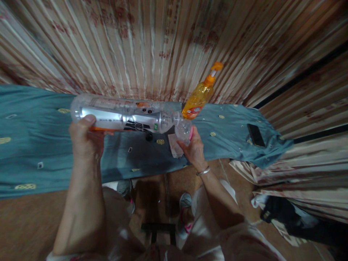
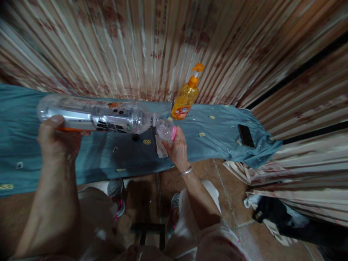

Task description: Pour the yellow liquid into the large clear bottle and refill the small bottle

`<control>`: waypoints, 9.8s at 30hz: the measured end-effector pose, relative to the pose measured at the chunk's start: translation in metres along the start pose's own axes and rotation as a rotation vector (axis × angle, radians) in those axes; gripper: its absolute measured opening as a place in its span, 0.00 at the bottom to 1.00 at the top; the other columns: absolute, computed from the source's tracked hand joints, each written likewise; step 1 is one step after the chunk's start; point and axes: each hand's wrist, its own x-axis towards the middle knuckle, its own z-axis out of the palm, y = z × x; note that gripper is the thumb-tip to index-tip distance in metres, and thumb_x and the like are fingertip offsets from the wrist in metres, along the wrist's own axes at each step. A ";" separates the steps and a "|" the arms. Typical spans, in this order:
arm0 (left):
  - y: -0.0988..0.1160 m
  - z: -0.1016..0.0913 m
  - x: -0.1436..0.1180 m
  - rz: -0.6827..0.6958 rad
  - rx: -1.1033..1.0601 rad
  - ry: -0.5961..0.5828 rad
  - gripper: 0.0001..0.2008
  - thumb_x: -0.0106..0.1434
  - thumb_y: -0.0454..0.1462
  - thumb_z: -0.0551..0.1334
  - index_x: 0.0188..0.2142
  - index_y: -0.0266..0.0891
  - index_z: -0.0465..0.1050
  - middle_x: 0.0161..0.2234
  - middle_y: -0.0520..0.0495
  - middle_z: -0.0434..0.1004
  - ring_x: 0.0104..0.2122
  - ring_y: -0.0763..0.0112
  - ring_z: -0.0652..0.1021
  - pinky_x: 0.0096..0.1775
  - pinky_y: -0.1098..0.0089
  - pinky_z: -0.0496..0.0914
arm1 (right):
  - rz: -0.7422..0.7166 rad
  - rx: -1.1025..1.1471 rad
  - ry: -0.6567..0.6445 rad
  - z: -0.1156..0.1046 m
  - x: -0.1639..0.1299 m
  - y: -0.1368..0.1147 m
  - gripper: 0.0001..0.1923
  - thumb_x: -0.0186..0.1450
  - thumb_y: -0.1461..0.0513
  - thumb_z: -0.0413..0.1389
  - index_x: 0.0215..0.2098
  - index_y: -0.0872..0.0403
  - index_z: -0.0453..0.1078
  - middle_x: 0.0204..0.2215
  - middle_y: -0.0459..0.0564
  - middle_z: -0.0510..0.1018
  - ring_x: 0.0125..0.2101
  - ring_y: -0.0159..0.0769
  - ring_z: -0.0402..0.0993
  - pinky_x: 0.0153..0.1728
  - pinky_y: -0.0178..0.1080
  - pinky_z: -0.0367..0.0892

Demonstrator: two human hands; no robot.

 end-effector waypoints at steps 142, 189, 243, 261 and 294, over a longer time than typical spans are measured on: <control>0.005 0.004 -0.003 0.011 0.017 -0.032 0.24 0.39 0.43 0.70 0.38 0.39 0.76 0.25 0.51 0.73 0.24 0.68 0.76 0.22 0.71 0.74 | -0.012 0.020 -0.008 0.000 0.000 0.001 0.42 0.61 0.55 0.67 0.68 0.58 0.57 0.60 0.67 0.74 0.61 0.54 0.72 0.60 0.57 0.71; 0.005 0.005 -0.002 0.003 0.021 -0.032 0.24 0.39 0.42 0.69 0.38 0.41 0.75 0.25 0.50 0.73 0.25 0.67 0.75 0.19 0.71 0.70 | 0.016 0.047 -0.008 -0.001 0.001 -0.004 0.42 0.61 0.56 0.66 0.68 0.55 0.55 0.59 0.64 0.74 0.62 0.57 0.71 0.60 0.61 0.71; 0.005 0.003 -0.002 0.005 0.011 -0.030 0.28 0.38 0.42 0.70 0.42 0.39 0.78 0.25 0.51 0.75 0.25 0.66 0.77 0.21 0.69 0.75 | 0.018 0.048 -0.023 -0.002 0.001 -0.004 0.41 0.60 0.58 0.68 0.66 0.56 0.57 0.58 0.63 0.75 0.61 0.56 0.72 0.59 0.60 0.71; 0.006 0.005 -0.003 0.028 0.009 -0.054 0.26 0.39 0.43 0.70 0.41 0.41 0.77 0.25 0.51 0.74 0.24 0.67 0.76 0.20 0.71 0.72 | 0.029 0.051 -0.043 -0.004 0.001 -0.005 0.41 0.62 0.57 0.67 0.68 0.53 0.56 0.57 0.62 0.74 0.61 0.56 0.71 0.59 0.61 0.72; 0.006 0.006 -0.003 0.010 0.024 -0.030 0.22 0.38 0.42 0.69 0.36 0.40 0.75 0.25 0.51 0.72 0.23 0.68 0.74 0.21 0.70 0.73 | 0.040 0.055 -0.029 -0.005 0.003 -0.008 0.38 0.60 0.57 0.68 0.64 0.53 0.60 0.56 0.61 0.76 0.59 0.53 0.74 0.57 0.58 0.73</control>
